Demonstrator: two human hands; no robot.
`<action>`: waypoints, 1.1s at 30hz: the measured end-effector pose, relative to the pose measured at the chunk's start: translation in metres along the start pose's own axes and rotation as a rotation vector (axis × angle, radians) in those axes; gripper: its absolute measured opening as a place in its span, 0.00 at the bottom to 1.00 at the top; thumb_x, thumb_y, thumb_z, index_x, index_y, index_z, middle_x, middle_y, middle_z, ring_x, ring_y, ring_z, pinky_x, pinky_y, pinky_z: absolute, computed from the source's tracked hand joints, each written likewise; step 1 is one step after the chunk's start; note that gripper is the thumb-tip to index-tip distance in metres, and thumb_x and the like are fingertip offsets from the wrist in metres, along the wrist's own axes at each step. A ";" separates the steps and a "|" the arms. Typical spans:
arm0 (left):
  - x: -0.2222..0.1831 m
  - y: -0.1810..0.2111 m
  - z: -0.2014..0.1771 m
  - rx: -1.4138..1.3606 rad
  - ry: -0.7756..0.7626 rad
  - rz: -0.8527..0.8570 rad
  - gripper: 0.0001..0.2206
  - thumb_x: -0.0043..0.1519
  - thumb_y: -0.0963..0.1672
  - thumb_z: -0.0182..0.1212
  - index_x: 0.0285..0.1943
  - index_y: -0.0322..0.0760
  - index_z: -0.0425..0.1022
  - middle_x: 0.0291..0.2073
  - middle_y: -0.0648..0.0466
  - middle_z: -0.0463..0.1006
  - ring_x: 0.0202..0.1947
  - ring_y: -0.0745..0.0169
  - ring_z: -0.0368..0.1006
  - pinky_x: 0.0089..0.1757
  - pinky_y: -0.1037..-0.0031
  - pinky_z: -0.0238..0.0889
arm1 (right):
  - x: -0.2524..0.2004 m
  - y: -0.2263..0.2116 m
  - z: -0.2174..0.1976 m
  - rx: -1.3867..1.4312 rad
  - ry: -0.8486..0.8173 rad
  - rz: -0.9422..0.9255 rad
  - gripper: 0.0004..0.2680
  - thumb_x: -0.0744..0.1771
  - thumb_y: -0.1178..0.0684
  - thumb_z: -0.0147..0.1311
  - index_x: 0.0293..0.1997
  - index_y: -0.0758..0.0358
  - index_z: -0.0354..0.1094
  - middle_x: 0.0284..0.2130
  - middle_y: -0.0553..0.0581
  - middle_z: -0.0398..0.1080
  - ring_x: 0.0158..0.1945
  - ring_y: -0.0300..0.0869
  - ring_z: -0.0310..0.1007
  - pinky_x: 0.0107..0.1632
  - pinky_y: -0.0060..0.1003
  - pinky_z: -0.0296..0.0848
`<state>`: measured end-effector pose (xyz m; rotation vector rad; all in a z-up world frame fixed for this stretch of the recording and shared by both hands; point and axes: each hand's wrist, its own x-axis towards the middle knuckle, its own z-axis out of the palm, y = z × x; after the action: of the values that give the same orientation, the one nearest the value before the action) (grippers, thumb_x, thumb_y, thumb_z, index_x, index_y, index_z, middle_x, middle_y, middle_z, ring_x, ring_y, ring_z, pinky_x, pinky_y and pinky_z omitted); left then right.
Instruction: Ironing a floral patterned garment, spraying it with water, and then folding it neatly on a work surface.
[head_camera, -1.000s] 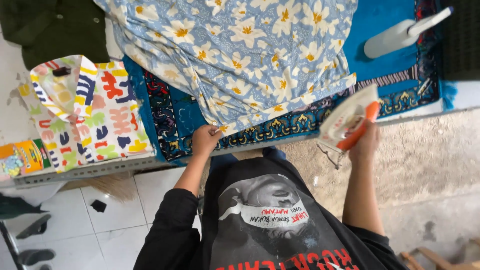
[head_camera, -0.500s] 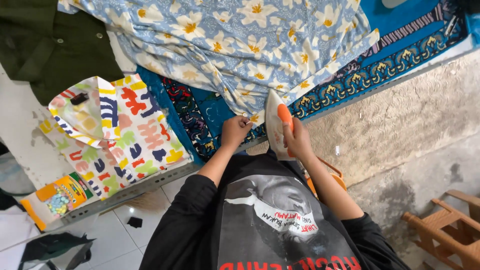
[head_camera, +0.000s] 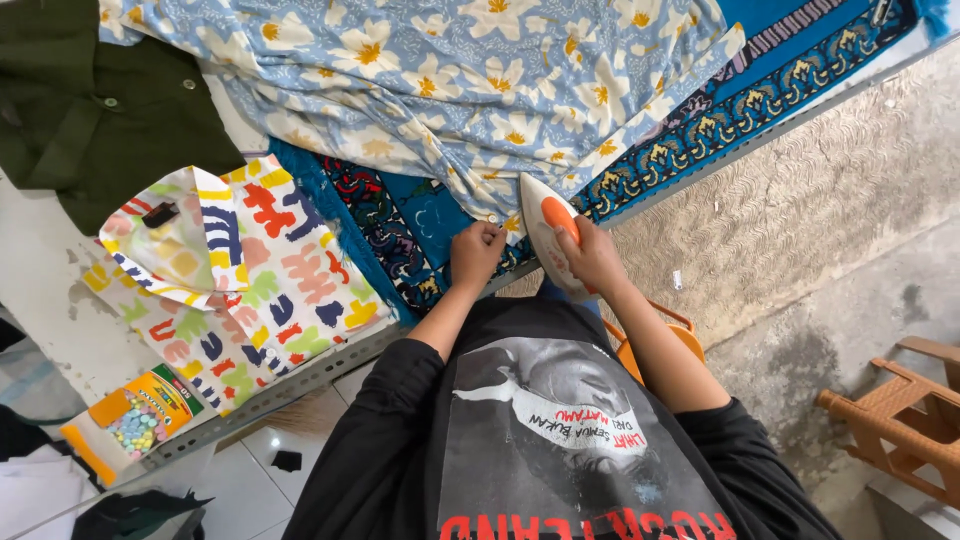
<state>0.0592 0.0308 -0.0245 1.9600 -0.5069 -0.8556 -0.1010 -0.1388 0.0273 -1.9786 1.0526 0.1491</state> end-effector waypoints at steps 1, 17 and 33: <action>-0.001 0.001 0.000 -0.002 -0.001 0.003 0.10 0.62 0.44 0.64 0.42 0.27 0.81 0.21 0.49 0.82 0.22 0.56 0.79 0.29 0.70 0.72 | -0.008 -0.002 -0.003 -0.002 0.004 0.000 0.14 0.70 0.41 0.49 0.35 0.63 0.67 0.12 0.57 0.68 0.16 0.46 0.73 0.24 0.39 0.72; 0.005 -0.007 0.009 0.087 0.042 0.028 0.09 0.58 0.46 0.65 0.35 0.34 0.79 0.20 0.53 0.81 0.25 0.55 0.80 0.32 0.68 0.72 | -0.057 -0.026 -0.035 -0.290 -0.094 -0.009 0.16 0.66 0.39 0.52 0.39 0.64 0.72 0.27 0.74 0.74 0.40 0.69 0.76 0.45 0.59 0.73; -0.014 0.022 -0.020 0.573 0.272 0.220 0.28 0.60 0.55 0.70 0.61 0.39 0.65 0.48 0.51 0.66 0.49 0.53 0.65 0.45 0.63 0.58 | -0.052 -0.030 -0.013 -0.386 -0.170 0.082 0.21 0.67 0.31 0.48 0.43 0.62 0.73 0.33 0.74 0.76 0.47 0.67 0.77 0.51 0.58 0.74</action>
<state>0.0640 0.0406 0.0066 2.4296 -0.8529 -0.3085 -0.1153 -0.1081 0.0783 -2.2159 1.0513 0.5935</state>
